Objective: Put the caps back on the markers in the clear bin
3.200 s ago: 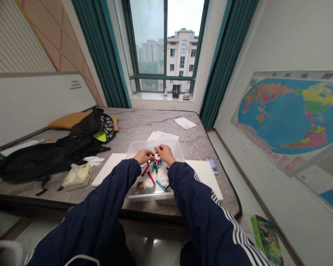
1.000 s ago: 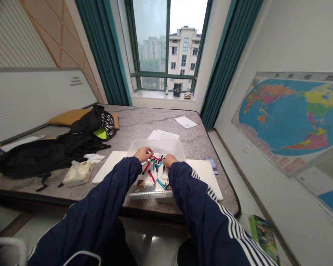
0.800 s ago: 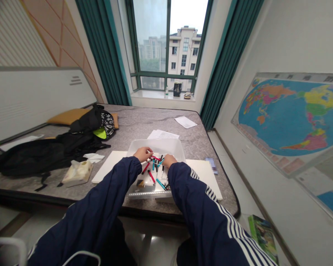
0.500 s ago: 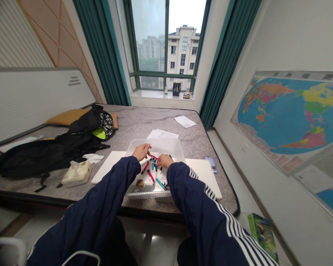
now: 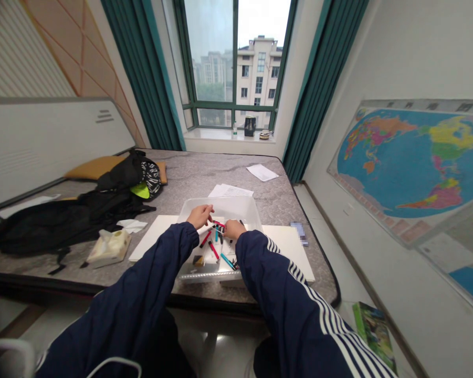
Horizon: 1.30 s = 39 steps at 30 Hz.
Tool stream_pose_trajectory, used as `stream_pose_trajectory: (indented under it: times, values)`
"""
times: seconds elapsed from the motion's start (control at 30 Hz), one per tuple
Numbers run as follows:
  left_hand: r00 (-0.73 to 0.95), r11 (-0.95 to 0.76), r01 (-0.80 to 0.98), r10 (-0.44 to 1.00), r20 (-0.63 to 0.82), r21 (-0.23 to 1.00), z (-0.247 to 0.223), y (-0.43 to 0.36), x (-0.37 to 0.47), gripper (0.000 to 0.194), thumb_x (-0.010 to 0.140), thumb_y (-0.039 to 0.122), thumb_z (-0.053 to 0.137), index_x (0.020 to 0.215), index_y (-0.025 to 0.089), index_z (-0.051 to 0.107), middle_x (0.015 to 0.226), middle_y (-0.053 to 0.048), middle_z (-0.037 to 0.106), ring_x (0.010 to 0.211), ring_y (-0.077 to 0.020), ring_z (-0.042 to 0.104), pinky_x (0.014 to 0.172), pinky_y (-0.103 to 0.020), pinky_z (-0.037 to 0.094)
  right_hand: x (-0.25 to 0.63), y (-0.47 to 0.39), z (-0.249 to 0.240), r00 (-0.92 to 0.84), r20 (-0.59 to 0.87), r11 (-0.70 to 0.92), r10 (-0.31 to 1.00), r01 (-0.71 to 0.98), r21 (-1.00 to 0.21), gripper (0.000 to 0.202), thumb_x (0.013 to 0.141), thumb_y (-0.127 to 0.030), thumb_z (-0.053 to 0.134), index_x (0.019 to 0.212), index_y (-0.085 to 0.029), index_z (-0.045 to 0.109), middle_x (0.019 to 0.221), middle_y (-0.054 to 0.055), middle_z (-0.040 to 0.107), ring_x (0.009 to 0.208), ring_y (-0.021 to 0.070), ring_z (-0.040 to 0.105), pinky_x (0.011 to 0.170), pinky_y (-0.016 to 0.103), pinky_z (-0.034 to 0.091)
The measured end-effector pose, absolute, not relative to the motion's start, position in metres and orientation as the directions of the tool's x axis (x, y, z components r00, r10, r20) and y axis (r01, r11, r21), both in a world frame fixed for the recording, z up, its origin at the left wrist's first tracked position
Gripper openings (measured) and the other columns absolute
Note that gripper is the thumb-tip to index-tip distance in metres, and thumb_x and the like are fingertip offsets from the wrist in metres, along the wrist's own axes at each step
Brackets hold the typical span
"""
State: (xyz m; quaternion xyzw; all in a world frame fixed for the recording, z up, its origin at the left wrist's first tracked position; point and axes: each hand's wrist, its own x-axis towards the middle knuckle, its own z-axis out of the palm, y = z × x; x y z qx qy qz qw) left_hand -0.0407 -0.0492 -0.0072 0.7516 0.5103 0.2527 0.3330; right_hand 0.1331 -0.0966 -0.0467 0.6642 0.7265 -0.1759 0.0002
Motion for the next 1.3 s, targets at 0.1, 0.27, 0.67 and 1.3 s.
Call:
stream_pose_trajectory:
  times: [0.1, 0.27, 0.67, 1.3]
  values:
    - [0.364, -0.248, 0.614, 0.931, 0.01, 0.749, -0.008, -0.049, -0.041, 0.045, 0.095, 0.047, 0.035, 0.098, 0.016, 0.066, 0.067, -0.003, 0.072, 0.047, -0.0119, 0.06, 0.057, -0.023, 0.045, 0.131, -0.098, -0.044, -0.12, -0.212, 0.059, 0.97, 0.96, -0.274, 0.023, 0.08, -0.039, 0.07, 0.088, -0.017, 0.074, 0.089, 0.01, 0.074, 0.087, 0.0201, 0.068, 0.066, 0.023, 0.039]
    - [0.375, -0.248, 0.615, 0.927, -0.001, 0.748, -0.009, -0.05, -0.041, 0.046, 0.095, 0.048, 0.035, 0.097, 0.016, 0.067, 0.067, -0.004, 0.072, 0.047, -0.0119, 0.061, 0.057, -0.023, 0.046, 0.121, -0.102, -0.036, -0.212, -0.188, 0.141, 0.959, 0.932, -0.333, 0.027, 0.083, -0.042, 0.065, 0.084, -0.017, 0.073, 0.081, 0.006, 0.072, 0.078, 0.0161, 0.065, 0.062, 0.021, 0.037]
    - [0.371, -0.26, 0.8, 0.923, -0.105, 0.541, -0.004, -0.058, -0.043, 0.031, 0.091, 0.039, 0.047, 0.095, 0.018, 0.069, 0.077, -0.006, 0.075, 0.058, -0.014, 0.065, 0.064, -0.024, 0.048, 0.105, -0.112, -0.028, -0.373, -0.346, 0.276, 0.861, 0.914, -0.297, 0.025, 0.077, -0.04, 0.073, 0.082, -0.016, 0.075, 0.08, 0.006, 0.072, 0.077, 0.0176, 0.065, 0.062, 0.021, 0.039]
    - [0.325, -0.228, 0.929, 0.88, -0.346, 0.292, -0.01, -0.074, -0.045, 0.017, 0.081, 0.033, 0.066, 0.077, 0.018, 0.07, 0.068, -0.007, 0.072, 0.064, -0.0186, 0.068, 0.065, -0.025, 0.049, 0.103, -0.118, -0.027, -0.307, -0.493, 0.148, 0.814, 0.931, -0.335, 0.025, 0.079, -0.034, 0.068, 0.08, -0.01, 0.074, 0.072, 0.011, 0.073, 0.059, 0.0167, 0.066, 0.056, 0.023, 0.047]
